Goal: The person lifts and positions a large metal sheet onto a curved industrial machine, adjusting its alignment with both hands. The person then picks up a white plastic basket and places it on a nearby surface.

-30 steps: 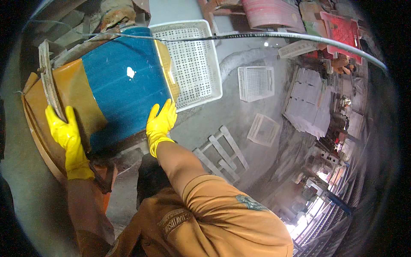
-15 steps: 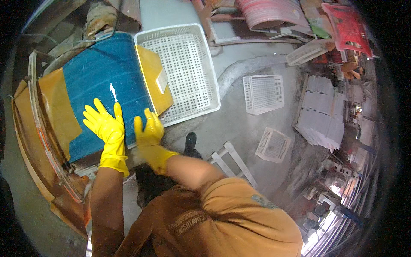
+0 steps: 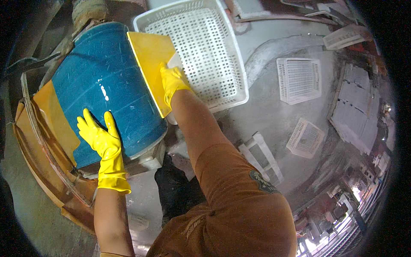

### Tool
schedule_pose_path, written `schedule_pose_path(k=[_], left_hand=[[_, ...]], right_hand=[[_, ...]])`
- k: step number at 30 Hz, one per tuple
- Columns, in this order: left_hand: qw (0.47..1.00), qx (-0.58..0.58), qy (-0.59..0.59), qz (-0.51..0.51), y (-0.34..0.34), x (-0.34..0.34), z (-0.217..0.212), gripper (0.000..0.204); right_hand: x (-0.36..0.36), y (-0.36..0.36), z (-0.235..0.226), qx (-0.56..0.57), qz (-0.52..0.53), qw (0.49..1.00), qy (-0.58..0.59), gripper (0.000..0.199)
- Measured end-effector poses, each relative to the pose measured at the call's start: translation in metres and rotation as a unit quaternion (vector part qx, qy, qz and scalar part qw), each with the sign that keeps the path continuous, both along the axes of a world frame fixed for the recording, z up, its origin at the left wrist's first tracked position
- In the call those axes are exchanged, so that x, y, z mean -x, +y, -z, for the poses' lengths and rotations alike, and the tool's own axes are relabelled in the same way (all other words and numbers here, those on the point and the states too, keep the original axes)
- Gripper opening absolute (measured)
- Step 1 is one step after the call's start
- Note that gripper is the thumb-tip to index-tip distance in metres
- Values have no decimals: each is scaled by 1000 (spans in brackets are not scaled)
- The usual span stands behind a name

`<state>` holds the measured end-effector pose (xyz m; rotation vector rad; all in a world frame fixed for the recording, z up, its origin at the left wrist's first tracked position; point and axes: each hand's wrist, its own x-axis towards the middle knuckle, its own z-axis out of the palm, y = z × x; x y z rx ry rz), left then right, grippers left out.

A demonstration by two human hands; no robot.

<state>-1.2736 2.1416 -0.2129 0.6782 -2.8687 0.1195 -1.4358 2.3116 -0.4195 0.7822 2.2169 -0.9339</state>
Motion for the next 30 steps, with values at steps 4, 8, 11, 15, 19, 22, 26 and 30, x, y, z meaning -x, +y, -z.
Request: schedule_pose_path(k=[4, 8, 11, 15, 19, 22, 26, 30], left_hand=[[1000, -14, -4, -18, 0, -1, 2, 75], [1000, -16, 5, -17, 2, 1, 0, 75], [1000, -18, 13, 7, 5, 11, -5, 75], [1000, 17, -3, -15, 3, 0, -3, 75], [999, 21, -15, -26, 5, -4, -4, 77], [998, 13, -52, -43, 8, -1, -8, 79], [997, -18, -51, -47, 4, -2, -17, 80], [764, -643, 39, -39, 13, -22, -79, 51]], right_hand=[[1, 17, -20, 110, 9, 994, -24, 73], [-10, 54, -11, 304, 124, 941, -83, 65], [-41, 117, 66, 550, 199, 796, -155, 57], [-87, 152, -69, 670, 263, 684, -118, 64], [-126, 205, -162, 757, 166, 625, -96, 86], [-142, 230, -243, 724, 96, 683, -2, 88], [-175, 241, -308, 608, 26, 778, 154, 81], [-210, 250, -364, 498, -93, 810, 297, 87]])
